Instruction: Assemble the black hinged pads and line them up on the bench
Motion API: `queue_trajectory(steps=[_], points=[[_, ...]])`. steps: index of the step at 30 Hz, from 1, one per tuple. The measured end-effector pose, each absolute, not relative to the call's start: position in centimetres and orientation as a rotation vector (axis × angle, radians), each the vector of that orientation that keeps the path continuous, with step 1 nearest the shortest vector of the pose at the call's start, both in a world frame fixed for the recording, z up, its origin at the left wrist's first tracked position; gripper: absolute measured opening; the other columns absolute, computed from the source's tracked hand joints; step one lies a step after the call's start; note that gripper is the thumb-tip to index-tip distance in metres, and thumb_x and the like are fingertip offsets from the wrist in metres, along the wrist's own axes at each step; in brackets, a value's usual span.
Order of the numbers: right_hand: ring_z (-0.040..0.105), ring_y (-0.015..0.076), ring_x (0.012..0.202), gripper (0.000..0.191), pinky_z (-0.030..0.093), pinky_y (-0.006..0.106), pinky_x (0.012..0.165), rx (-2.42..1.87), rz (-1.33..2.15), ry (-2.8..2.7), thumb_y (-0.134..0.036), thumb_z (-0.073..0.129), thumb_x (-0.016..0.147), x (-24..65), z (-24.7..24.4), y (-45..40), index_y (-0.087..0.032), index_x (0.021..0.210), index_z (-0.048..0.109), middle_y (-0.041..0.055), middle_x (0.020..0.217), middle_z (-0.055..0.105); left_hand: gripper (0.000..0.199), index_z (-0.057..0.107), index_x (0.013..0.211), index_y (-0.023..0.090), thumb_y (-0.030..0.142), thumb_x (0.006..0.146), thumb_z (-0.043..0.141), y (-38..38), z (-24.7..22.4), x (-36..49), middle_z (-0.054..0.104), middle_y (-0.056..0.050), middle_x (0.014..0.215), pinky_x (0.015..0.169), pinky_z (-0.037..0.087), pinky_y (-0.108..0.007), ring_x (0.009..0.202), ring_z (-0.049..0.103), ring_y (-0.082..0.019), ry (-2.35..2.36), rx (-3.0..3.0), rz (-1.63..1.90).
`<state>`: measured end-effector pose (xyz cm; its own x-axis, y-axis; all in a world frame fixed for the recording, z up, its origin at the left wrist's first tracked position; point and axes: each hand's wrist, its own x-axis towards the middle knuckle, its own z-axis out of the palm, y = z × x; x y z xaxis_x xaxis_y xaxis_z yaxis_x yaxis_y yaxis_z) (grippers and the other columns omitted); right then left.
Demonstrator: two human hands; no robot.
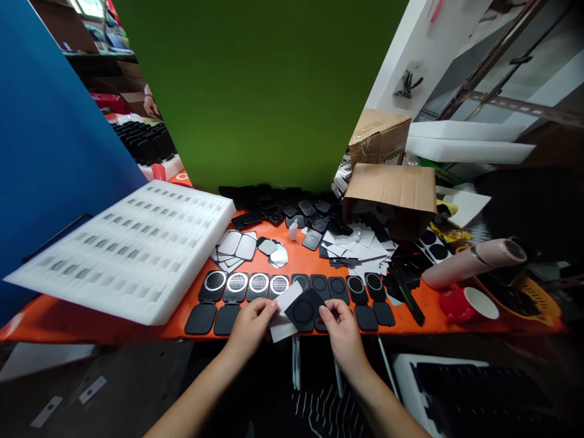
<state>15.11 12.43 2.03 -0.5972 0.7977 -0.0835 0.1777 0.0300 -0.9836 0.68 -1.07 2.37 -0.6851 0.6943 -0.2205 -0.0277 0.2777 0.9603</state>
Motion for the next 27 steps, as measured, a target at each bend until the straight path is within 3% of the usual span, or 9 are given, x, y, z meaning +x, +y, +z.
queue_trajectory(steps=[5,8,13,20,27], points=[[0.049,0.0106,0.062,0.023,0.042,0.023,0.062,-1.060,1.627,-1.525,-0.039,0.059,0.071,15.7,2.2,14.6,-0.020,0.080,0.049,-0.0032,0.070,0.049,0.021,0.065,0.075,0.015,0.034,0.067,0.062,-1.4,2.5,-0.7,0.063,-0.003,0.075,0.068,0.042,-0.026,0.074,0.055,-0.017,1.812,0.421,1.653],[0.047,0.0101,0.063,0.024,0.041,0.022,0.060,-1.079,1.615,-1.349,-0.038,0.061,0.069,16.1,2.9,16.2,-0.021,0.080,0.049,-0.0039,0.071,0.048,0.025,0.066,0.083,0.014,0.028,0.063,0.066,-0.9,2.6,-2.9,0.063,-0.004,0.078,0.068,0.042,-0.026,0.071,0.055,-0.015,1.769,0.240,1.760],[0.047,0.0113,0.062,0.027,0.042,0.023,0.058,-1.072,1.613,-1.310,-0.038,0.064,0.066,16.2,3.5,16.5,-0.020,0.081,0.050,-0.0027,0.070,0.048,0.025,0.061,0.092,0.010,0.021,0.069,0.059,1.4,1.7,-8.7,0.061,-0.005,0.077,0.061,0.046,-0.024,0.061,0.056,-0.011,1.710,0.034,1.909],[0.048,0.0125,0.061,0.025,0.042,0.024,0.058,-1.064,1.643,-1.392,-0.039,0.061,0.068,15.9,3.4,15.2,-0.021,0.081,0.051,-0.0019,0.068,0.050,0.018,0.053,0.095,0.012,0.024,0.082,0.051,3.3,0.2,-14.1,0.057,-0.003,0.088,0.058,0.049,-0.027,0.068,0.056,-0.011,1.714,-0.257,1.965],[0.048,0.0125,0.062,0.023,0.041,0.024,0.059,-1.031,1.690,-1.426,-0.038,0.062,0.068,15.4,3.1,15.2,-0.020,0.078,0.052,-0.0025,0.067,0.049,0.027,0.050,0.105,0.013,0.022,0.080,0.052,3.2,1.3,-13.5,0.055,-0.006,0.097,0.065,0.049,-0.028,0.077,0.057,-0.014,1.822,-0.265,2.056]])
